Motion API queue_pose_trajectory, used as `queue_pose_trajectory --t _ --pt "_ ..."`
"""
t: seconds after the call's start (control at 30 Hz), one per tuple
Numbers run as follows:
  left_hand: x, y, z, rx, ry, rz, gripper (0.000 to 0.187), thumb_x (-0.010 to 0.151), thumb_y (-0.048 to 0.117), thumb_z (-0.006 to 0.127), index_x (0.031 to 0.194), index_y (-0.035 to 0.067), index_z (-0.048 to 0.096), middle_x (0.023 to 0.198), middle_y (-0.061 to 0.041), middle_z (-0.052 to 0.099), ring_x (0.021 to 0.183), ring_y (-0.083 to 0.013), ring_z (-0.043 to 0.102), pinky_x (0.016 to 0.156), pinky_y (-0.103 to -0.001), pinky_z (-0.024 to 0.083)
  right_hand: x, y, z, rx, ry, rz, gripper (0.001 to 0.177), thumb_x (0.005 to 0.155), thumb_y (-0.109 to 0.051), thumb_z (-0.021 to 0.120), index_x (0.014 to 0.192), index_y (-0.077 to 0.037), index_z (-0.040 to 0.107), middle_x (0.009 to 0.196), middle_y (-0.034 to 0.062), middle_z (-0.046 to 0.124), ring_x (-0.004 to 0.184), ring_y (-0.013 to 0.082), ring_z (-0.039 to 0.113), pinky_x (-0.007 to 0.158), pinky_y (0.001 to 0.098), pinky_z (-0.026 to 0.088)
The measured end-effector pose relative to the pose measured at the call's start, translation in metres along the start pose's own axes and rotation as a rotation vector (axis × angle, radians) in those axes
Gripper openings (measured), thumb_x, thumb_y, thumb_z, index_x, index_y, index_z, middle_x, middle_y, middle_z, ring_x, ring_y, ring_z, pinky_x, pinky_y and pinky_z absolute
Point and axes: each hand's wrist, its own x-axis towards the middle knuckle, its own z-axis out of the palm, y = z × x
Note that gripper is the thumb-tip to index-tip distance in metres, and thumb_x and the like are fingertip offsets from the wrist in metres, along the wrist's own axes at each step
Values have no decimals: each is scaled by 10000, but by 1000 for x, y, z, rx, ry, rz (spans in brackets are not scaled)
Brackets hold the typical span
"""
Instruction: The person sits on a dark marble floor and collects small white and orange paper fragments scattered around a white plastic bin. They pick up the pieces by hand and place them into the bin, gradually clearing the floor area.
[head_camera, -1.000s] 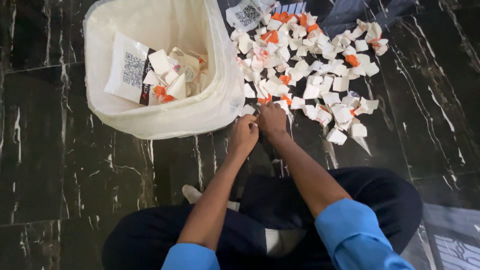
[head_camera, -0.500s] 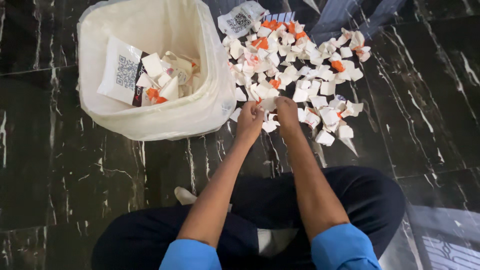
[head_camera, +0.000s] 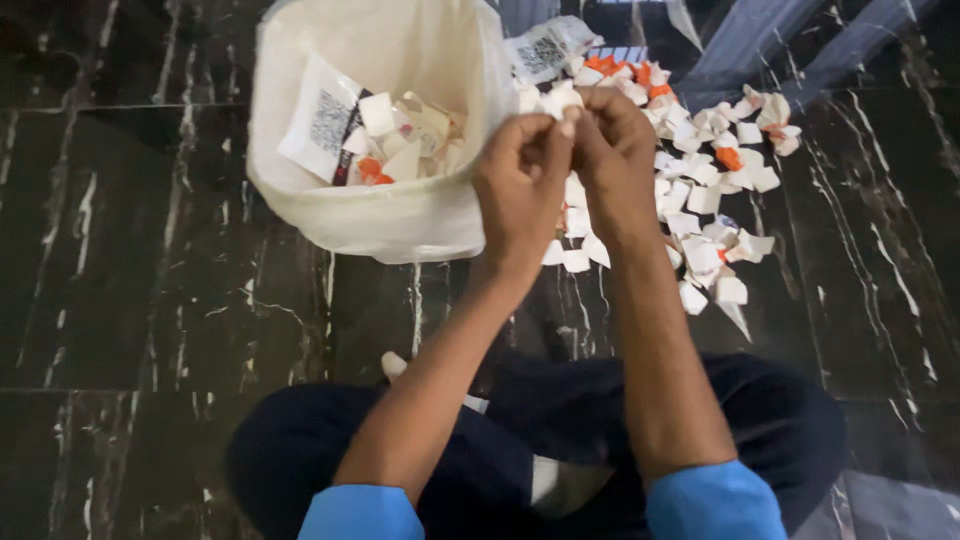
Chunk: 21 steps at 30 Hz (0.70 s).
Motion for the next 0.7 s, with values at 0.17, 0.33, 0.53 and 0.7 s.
queue_pose_trajectory --t 0.17,0.33,0.53,0.7 --pt "58 -3 -50 49 51 93 63 938 54 700 924 -7 709 822 -50 719 718 -90 665 647 -247 544 42 7 40 -177 -151 -123 155 1023 -120 675 1107 11 667 909 40 704 729 81 622 634 249 514" --pt "88 -27 -100 296 88 -35 98 891 57 706 844 -27 719 752 -79 759 646 -130 737 603 -264 569 69 38 75 -606 -194 -246 140 964 -118 732 1024 7 718 832 50 746 694 77 671 644 260 534" --pt "86 -50 -124 411 94 -22 101 892 62 703 914 -36 715 787 -104 759 668 -178 750 623 -310 559 58 60 52 -628 17 -346 185 966 -71 657 1130 0 700 901 59 716 739 105 632 682 285 530" --pt "77 -50 -107 482 45 99 102 912 47 721 990 -17 709 832 -105 755 731 -183 737 664 -313 553 30 113 -23 -717 176 -174 169 1012 -128 651 1068 15 722 855 88 694 738 131 597 667 307 490"
